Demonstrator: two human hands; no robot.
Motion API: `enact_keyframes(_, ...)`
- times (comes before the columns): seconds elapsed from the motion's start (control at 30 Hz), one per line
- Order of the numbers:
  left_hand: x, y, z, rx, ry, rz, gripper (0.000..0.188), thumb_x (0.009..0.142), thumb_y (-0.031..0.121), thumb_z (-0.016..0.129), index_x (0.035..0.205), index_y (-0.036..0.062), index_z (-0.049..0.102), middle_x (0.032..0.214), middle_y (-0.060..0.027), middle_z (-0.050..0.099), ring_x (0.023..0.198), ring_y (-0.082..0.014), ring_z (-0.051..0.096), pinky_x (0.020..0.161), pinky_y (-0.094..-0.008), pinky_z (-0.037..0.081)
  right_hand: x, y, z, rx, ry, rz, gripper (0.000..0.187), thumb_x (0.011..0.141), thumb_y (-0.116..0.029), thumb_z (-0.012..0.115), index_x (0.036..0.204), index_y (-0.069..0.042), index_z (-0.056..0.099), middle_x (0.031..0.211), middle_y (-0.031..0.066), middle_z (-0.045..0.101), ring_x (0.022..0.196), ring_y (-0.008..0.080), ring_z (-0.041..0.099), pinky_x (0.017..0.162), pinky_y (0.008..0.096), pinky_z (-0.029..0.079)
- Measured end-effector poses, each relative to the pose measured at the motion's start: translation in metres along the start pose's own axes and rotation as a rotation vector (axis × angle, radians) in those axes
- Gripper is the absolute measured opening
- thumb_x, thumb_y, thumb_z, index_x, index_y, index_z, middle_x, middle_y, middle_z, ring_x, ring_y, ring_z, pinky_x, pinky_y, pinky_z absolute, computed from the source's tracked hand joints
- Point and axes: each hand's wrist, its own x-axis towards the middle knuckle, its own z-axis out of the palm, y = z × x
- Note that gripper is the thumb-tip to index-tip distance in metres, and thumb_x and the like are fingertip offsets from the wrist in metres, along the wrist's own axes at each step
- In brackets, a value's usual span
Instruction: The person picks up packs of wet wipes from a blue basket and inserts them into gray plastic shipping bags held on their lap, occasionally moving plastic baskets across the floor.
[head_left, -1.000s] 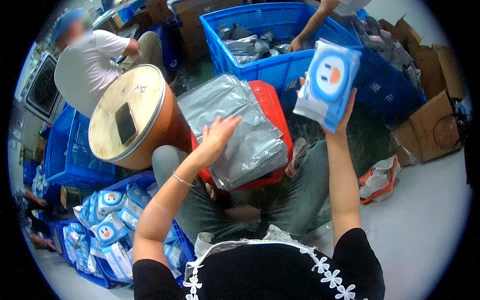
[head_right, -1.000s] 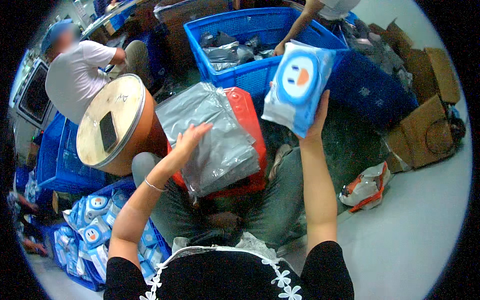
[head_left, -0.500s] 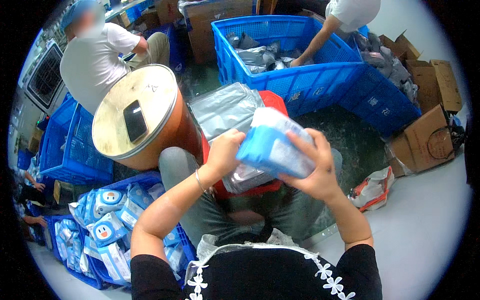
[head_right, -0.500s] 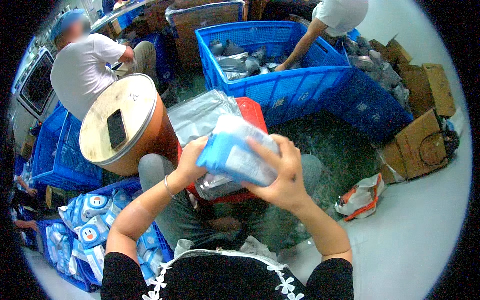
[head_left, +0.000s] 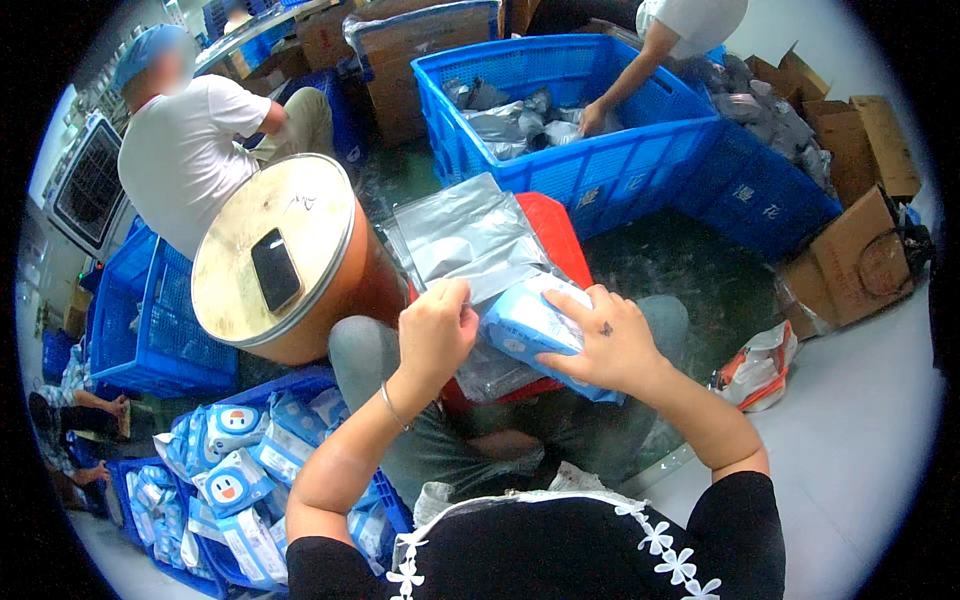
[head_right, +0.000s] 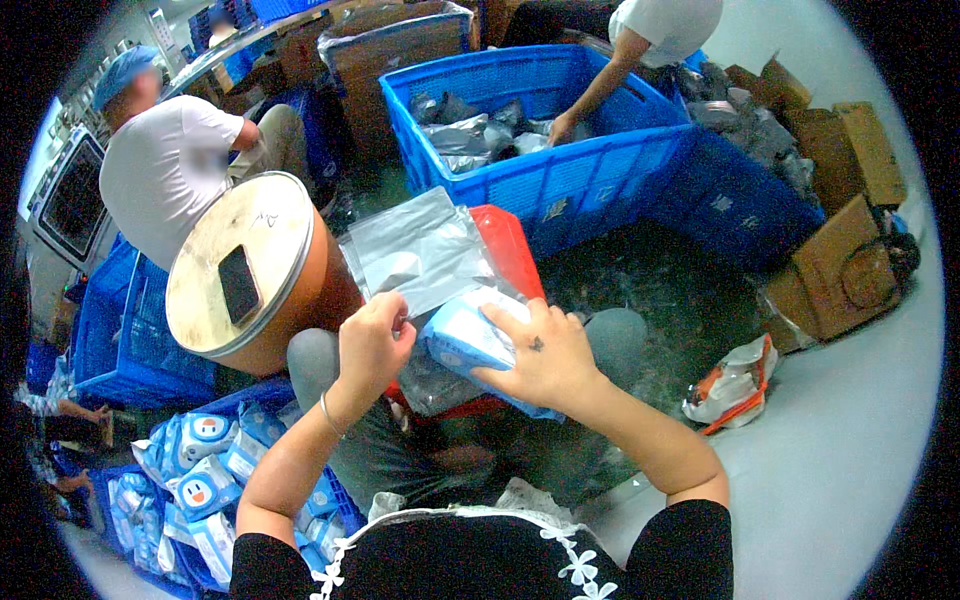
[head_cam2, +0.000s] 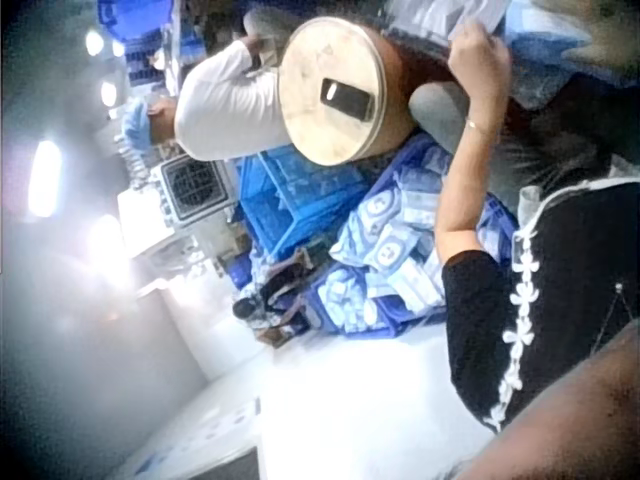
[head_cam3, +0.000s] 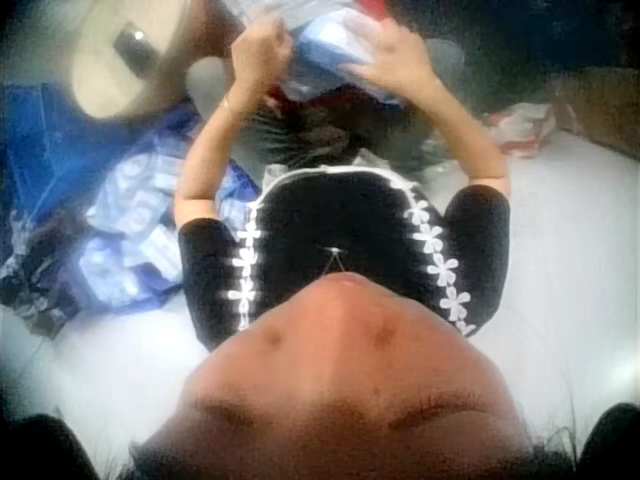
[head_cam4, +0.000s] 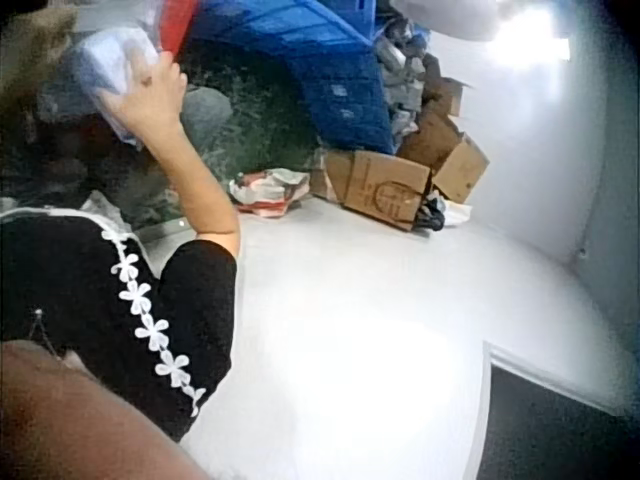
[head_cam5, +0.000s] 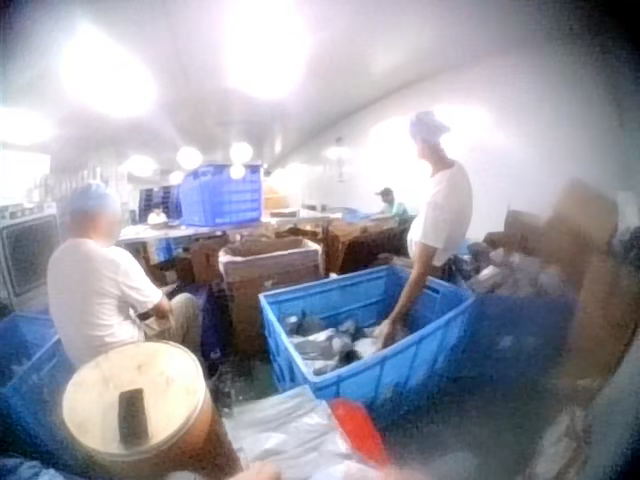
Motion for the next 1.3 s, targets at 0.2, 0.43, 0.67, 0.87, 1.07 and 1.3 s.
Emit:
enact_keyframes(0.2, -0.011, 0.013, -0.003, -0.194, 0.003, 0.087, 0.011, 0.075, 0.001, 0.063, 0.084, 0.0032, 0.056, 0.075, -0.0144, 0.057, 0.067, -0.0322, 0.06, 0.06, -0.0391, 0.048, 0.002, -0.007, 0.002, -0.117, -0.024, -0.014, 0.083, 0.068, -0.048, 0.077, 0.139, -0.018, 0.046, 0.092, 0.0204, 0.059, 0.08, 0.0367, 0.063, 0.072, 0.0456, 0.051)
enact_keyframes(0.43, -0.035, 0.034, 0.014, -0.107, 0.031, 0.239, 0.019, 0.07, -0.001, 0.064, 0.087, 0.0044, 0.06, 0.077, -0.0114, 0.057, 0.07, -0.0302, 0.059, 0.061, -0.0401, 0.048, 0.008, -0.01, 0.002, -0.115, -0.123, 0.042, 0.088, 0.069, -0.057, 0.07, 0.145, -0.028, 0.038, 0.092, 0.0274, 0.061, 0.075, 0.0395, 0.065, 0.069, 0.0469, 0.054)
enact_keyframes(0.67, -0.041, 0.047, 0.042, -0.289, 0.519, -0.346, 0.026, 0.076, 0.008, 0.062, 0.099, -0.0024, 0.057, 0.1, -0.0248, 0.059, 0.098, -0.0453, 0.054, 0.086, -0.0481, 0.043, 0.004, -0.001, -0.022, 0.036, -0.101, 0.126, 0.084, 0.07, -0.069, 0.064, 0.142, -0.031, 0.045, 0.098, 0.0267, 0.059, 0.085, 0.0387, 0.066, 0.075, 0.0448, 0.053)
enact_keyframes(0.87, -0.007, 0.062, 0.013, -0.243, -0.011, -0.416, 0.02, 0.081, -0.001, 0.05, 0.098, -0.0062, 0.059, 0.089, -0.0302, 0.064, 0.087, -0.0437, 0.064, 0.072, -0.0464, 0.049, 0.009, -0.004, -0.04, 0.351, -0.003, 0.238, 0.085, 0.07, -0.064, 0.068, 0.142, -0.025, 0.045, 0.104, 0.0247, 0.062, 0.096, 0.0379, 0.064, 0.086, 0.0428, 0.05)
enact_keyframes(1.07, -0.016, 0.083, 0.028, -0.42, -0.073, -0.423, 0.022, 0.084, 0.0, 0.05, 0.103, -0.0061, 0.058, 0.091, -0.0319, 0.063, 0.092, -0.0457, 0.063, 0.077, -0.0478, 0.049, 0.027, -0.013, -0.027, 0.402, 0.265, 0.269, 0.09, 0.064, -0.057, 0.077, 0.14, -0.02, 0.047, 0.105, 0.022, 0.062, 0.096, 0.0369, 0.064, 0.087, 0.0426, 0.05)
enact_keyframes(1.3, -0.018, 0.062, 0.045, -0.7, -0.049, -0.445, 0.02, 0.087, 0.003, 0.052, 0.106, -0.0051, 0.054, 0.09, -0.0274, 0.066, 0.088, -0.0423, 0.066, 0.074, -0.0458, 0.051, 0.036, -0.02, -0.024, 0.045, 0.435, 0.075, 0.077, 0.058, -0.045, 0.08, 0.128, -0.021, 0.06, 0.095, 0.015, 0.056, 0.09, 0.0323, 0.058, 0.073, 0.0456, 0.043)
